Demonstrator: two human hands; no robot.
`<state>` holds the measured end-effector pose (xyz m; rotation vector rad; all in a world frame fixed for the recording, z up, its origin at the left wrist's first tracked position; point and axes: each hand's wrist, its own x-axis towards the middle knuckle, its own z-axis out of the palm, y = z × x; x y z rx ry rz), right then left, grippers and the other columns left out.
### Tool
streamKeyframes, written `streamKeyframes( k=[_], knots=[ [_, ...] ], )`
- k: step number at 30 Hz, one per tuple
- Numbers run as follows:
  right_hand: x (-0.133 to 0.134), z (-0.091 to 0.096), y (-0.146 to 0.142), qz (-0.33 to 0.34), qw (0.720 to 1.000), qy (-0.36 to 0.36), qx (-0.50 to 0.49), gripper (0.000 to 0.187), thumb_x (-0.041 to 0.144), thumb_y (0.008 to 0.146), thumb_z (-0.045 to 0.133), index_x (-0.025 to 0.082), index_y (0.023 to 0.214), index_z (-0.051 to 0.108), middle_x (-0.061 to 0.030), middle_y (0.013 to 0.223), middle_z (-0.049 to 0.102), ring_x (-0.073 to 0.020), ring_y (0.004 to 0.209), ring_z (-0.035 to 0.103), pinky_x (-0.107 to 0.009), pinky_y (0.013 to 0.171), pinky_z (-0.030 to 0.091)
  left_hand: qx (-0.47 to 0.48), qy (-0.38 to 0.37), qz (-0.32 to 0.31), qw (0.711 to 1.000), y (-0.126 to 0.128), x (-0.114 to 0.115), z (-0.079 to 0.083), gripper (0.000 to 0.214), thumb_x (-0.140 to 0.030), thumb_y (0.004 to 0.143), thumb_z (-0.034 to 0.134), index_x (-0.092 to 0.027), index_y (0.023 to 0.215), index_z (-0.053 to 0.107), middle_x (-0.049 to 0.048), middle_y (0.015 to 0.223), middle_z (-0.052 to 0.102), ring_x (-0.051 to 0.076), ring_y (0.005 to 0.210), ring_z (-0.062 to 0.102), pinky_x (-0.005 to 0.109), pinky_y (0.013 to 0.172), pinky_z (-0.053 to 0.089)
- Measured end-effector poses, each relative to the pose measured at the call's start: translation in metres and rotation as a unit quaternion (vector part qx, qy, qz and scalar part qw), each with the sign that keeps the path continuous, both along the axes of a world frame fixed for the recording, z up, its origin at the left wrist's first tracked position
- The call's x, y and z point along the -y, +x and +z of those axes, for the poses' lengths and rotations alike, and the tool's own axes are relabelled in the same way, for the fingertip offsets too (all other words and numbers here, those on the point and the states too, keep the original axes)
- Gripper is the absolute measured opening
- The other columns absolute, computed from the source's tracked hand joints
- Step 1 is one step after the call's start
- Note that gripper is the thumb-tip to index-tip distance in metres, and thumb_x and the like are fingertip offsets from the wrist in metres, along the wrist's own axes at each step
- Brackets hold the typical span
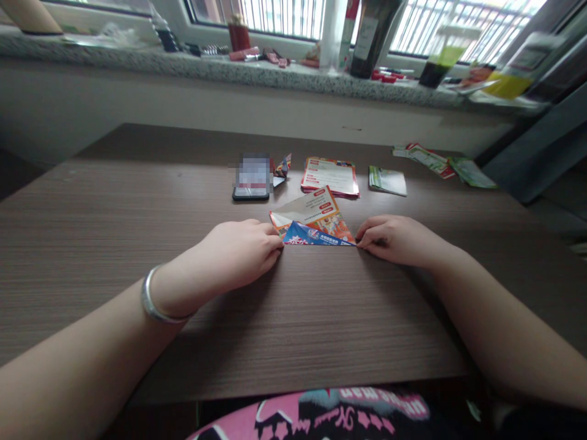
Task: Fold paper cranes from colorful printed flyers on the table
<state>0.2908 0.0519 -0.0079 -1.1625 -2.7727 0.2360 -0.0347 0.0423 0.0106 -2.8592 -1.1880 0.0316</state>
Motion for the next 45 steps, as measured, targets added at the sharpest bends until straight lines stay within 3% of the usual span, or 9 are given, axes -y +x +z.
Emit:
streamKeyframes(
  k=[4,8,12,16,20,29,39,45],
  knots=[
    [0.000,-0.002,-0.003,-0.043,0.999,0.006,-0.022,0.013,0.016,0.079,0.056,0.021,0.081,0.068,-0.0031,0.094,0.070,-0.0151,0.077,0.064,-0.026,0.068,0.047,-0.046,0.013,0.001,0.999,0.003,0.003,0.000,0.029,-0.032,0.095,0.043,-0.019,0.104,0.067,0.0116,0.113,0.066,0.025,0.097,0.065,0.039,0.086,0.054],
    [0.003,-0.004,-0.012,-0.107,0.987,0.073,-0.093,0.012,0.015,0.078,0.055,0.020,0.083,0.064,-0.0046,0.094,0.065,-0.0153,0.075,0.061,-0.027,0.066,0.048,-0.047,0.043,-0.005,0.998,0.005,0.004,-0.007,0.030,-0.037,0.096,0.044,-0.018,0.106,0.065,0.0129,0.119,0.062,0.026,0.102,0.062,0.039,0.088,0.052],
    [0.008,-0.002,-0.023,-0.049,0.974,0.139,-0.170,0.021,0.013,0.083,0.053,0.022,0.094,0.068,-0.0078,0.110,0.063,-0.0205,0.099,0.061,-0.036,0.084,0.051,-0.043,0.054,-0.025,0.997,0.007,0.003,-0.009,0.041,-0.048,0.097,0.041,-0.016,0.107,0.064,0.0131,0.114,0.063,0.027,0.100,0.061,0.039,0.088,0.051],
    [0.012,-0.001,-0.029,-0.010,0.975,0.173,-0.138,0.027,0.015,0.086,0.056,0.028,0.104,0.070,-0.0054,0.130,0.059,-0.0245,0.117,0.054,-0.048,0.097,0.048,-0.031,0.060,-0.026,0.997,0.009,0.001,-0.008,0.040,-0.048,0.098,0.039,-0.021,0.116,0.062,0.0113,0.112,0.061,0.024,0.096,0.061,0.037,0.085,0.050],
    [0.012,-0.004,-0.030,-0.003,0.975,0.182,-0.124,0.027,0.020,0.086,0.060,0.030,0.109,0.070,-0.0041,0.136,0.057,-0.0273,0.127,0.047,-0.054,0.103,0.044,-0.019,0.057,-0.033,0.998,0.007,-0.001,-0.009,0.039,-0.044,0.100,0.034,-0.023,0.116,0.063,0.0103,0.113,0.060,0.021,0.095,0.062,0.034,0.084,0.050],
    [0.012,-0.004,-0.031,0.043,0.979,0.159,-0.120,0.025,0.023,0.090,0.056,0.023,0.112,0.068,-0.0072,0.130,0.063,-0.0239,0.124,0.052,-0.047,0.103,0.046,0.017,0.032,-0.005,0.999,0.009,0.000,-0.014,0.041,-0.047,0.100,0.034,-0.021,0.115,0.062,0.0106,0.114,0.063,0.023,0.105,0.062,0.038,0.093,0.049],
    [0.012,-0.001,-0.040,0.105,0.982,0.130,-0.083,0.023,0.032,0.092,0.057,0.023,0.110,0.069,-0.0059,0.131,0.062,-0.0233,0.126,0.051,-0.044,0.104,0.045,0.019,0.030,0.038,0.999,0.012,0.005,-0.025,0.057,-0.056,0.094,0.043,-0.010,0.127,0.054,0.0192,0.146,0.046,0.032,0.136,0.042,0.046,0.110,0.038],
    [0.012,-0.002,-0.038,0.119,0.985,0.123,-0.015,0.041,0.044,0.089,0.060,0.024,0.125,0.063,-0.0070,0.137,0.058,-0.0293,0.132,0.046,-0.051,0.108,0.040,0.024,0.024,0.053,0.998,0.012,0.004,-0.028,0.066,-0.060,0.091,0.045,-0.007,0.131,0.051,0.0197,0.149,0.042,0.033,0.140,0.037,0.048,0.114,0.035]
  ],
)
